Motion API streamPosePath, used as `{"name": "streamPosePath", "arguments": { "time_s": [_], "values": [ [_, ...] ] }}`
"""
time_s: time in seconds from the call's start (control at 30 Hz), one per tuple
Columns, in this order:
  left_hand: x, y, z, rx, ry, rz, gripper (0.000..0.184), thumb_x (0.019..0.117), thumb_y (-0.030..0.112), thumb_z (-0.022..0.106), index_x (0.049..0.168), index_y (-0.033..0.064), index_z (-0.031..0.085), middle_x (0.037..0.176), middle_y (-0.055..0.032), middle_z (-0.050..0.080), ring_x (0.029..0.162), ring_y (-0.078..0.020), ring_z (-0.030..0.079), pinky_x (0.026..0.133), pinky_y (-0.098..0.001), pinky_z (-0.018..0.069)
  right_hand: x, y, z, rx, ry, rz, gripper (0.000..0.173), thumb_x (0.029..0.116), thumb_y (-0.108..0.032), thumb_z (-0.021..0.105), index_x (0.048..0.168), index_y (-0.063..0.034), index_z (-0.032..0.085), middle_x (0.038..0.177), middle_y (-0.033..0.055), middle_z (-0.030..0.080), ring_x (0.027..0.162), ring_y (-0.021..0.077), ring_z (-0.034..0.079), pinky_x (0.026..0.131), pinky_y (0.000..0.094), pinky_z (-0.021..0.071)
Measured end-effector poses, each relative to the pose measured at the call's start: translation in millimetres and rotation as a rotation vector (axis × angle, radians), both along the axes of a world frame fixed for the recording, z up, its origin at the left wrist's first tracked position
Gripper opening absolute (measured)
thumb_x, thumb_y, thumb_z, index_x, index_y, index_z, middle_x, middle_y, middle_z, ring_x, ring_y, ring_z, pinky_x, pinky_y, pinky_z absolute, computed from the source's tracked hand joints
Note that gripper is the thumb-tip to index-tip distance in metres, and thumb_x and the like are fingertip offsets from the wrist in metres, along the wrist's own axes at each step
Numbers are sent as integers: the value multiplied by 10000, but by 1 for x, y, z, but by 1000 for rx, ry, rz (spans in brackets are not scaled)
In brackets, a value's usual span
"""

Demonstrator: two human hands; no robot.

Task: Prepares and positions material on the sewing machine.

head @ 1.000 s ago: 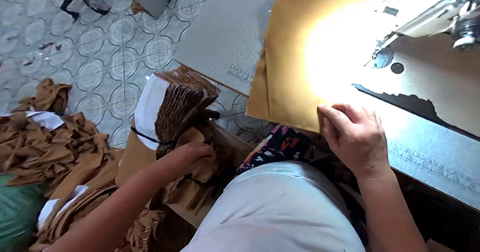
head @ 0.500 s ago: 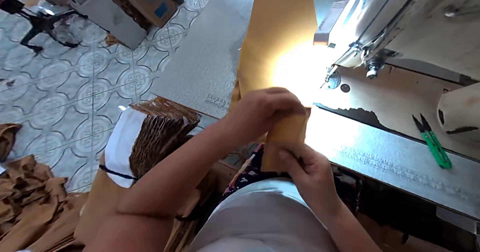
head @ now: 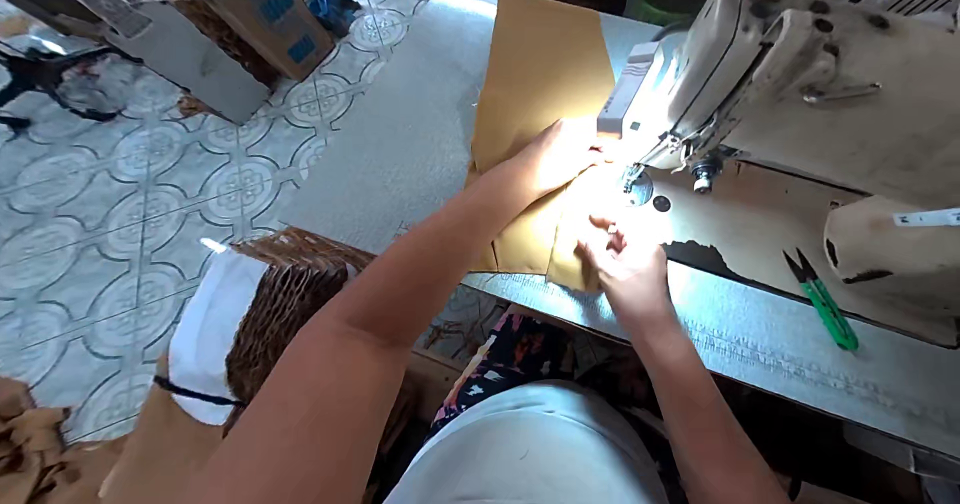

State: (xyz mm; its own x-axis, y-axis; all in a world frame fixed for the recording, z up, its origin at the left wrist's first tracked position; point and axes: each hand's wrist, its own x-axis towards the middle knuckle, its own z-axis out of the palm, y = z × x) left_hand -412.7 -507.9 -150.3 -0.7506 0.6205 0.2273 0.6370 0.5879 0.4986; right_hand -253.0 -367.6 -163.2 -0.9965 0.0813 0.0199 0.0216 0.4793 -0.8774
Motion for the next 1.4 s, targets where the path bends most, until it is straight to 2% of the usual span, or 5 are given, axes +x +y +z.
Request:
{"name": "streamPosePath", "arguments": {
  "time_s": [0.2,0.6,1.17,1.3,1.4],
  "values": [
    [12,-15,-24,198,133,-122,145,965,98,647,932,35,774,948,-102,757,940,-204,711,886,-352,539,46,0,-8,54,-67,46,368,951,-236,690,1260,-36,708,804,18,733,637,58,686,630,237,607],
    [11,-11,-30,105,219,-221,177,990,101,627,987,112,803,1040,-51,773,1031,-206,712,961,-377,523,54,-1,-7,207,-77,40,471,948,-280,675,1345,-27,663,735,0,681,565,41,614,560,203,551],
    [20,-8,-24,36,156,-175,176,1000,126,623,982,129,798,1037,-44,765,1035,-205,704,951,-379,527,59,-1,-8,267,-31,61,459,937,-270,664,1329,-32,680,735,19,690,569,70,607,567,232,545],
    [24,-3,-22,-61,189,-128,201,1031,166,577,1020,146,778,1139,-61,696,1151,-240,630,1012,-444,484,75,-1,-6,436,56,103,432,945,-292,652,1294,-44,708,764,29,721,577,113,632,563,278,556],
    [33,4,-15,-69,271,-120,209,1030,130,560,968,64,748,1048,-103,698,1069,-271,645,956,-455,490,95,-3,-13,586,191,126,408,961,-299,644,1275,-49,723,790,73,734,594,185,680,535,319,564]
  ]
}}
